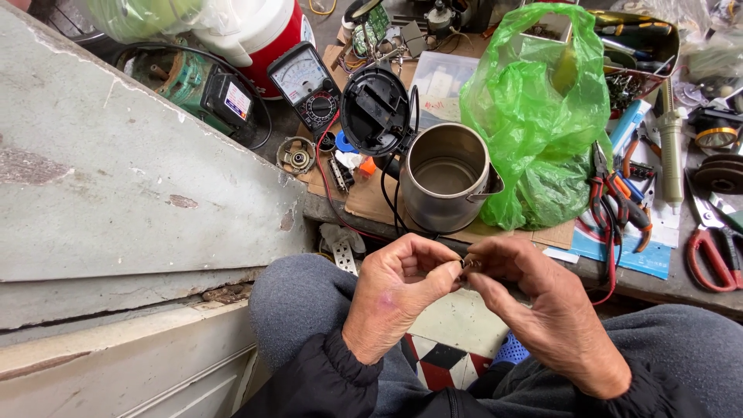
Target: Repairing the latch mechanism and electrical components of an electric kettle using hand tools.
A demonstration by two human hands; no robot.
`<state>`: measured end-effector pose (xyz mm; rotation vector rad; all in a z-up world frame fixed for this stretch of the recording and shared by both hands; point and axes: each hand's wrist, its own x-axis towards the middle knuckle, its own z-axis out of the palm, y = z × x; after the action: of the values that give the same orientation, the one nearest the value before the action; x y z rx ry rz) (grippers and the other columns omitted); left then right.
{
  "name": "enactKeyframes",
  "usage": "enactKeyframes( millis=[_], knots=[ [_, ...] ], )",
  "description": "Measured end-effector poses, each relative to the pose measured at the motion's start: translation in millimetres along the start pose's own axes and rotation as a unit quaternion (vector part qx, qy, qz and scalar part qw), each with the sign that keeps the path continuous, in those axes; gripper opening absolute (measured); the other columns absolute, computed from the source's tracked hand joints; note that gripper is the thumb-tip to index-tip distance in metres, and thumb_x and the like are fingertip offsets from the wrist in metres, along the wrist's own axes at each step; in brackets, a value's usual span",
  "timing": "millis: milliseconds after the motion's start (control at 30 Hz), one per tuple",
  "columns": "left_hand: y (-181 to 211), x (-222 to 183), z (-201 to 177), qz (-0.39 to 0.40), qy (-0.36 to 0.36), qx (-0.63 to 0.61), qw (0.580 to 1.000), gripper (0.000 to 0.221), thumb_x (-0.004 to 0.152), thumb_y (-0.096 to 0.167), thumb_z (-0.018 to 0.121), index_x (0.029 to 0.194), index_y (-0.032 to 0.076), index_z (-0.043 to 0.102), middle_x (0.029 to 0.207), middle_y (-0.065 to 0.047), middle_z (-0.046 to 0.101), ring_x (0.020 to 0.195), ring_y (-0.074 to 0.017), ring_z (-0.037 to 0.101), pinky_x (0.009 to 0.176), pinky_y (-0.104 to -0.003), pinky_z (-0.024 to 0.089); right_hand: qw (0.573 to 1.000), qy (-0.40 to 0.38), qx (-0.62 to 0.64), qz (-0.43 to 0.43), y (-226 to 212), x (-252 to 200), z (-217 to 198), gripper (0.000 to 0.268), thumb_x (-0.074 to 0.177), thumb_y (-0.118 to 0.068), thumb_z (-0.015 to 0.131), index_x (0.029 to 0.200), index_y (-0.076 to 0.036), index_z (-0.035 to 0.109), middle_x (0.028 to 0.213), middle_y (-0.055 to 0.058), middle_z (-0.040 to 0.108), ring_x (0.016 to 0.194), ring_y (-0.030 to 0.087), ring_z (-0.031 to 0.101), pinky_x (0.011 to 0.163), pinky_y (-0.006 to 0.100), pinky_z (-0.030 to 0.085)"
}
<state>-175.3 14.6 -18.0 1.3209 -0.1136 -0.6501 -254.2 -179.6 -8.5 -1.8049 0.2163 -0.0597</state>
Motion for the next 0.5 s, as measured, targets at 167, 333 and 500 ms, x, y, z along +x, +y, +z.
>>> enactKeyframes(
  millis=[167,333,500],
  knots=[
    [0.7,-2.6,-2.1,-0.001,0.004,-0.006,1.000,0.020,0.092,-0.002,0.080,0.112,-0.005,0.075,0.101,-0.015,0.080,0.087,-0.0167,0.078,0.083,-0.026,0.067,0.991,-0.022,0.129,0.039,11.9,-0.9,-6.3,0.043,0.091,0.001,0.077,0.133,0.002,0.069,0.121,0.015,0.084,0.107,0.024,0.087,0.097,0.034,0.071],
    [-1.7,-2.2,-1.6,-0.004,-0.007,-0.016,1.000,0.021,0.093,-0.003,0.078,0.114,-0.005,0.073,0.103,-0.016,0.079,0.089,-0.0187,0.079,0.085,-0.027,0.068,0.993,0.006,0.114,0.036,15.9,-1.6,-4.7,0.034,0.094,0.002,0.075,0.128,0.002,0.073,0.116,0.013,0.086,0.098,0.022,0.087,0.091,0.033,0.072],
    [1.0,-3.2,3.5,-0.014,-0.011,-0.003,1.000,0.039,0.091,0.003,0.080,0.127,-0.004,0.066,0.105,-0.017,0.078,0.093,-0.0184,0.079,0.085,-0.025,0.065,0.996,0.031,0.083,0.018,19.3,-4.1,-0.4,0.038,0.093,0.004,0.077,0.130,0.000,0.070,0.116,0.012,0.085,0.098,0.018,0.082,0.090,0.029,0.068]
  ],
)
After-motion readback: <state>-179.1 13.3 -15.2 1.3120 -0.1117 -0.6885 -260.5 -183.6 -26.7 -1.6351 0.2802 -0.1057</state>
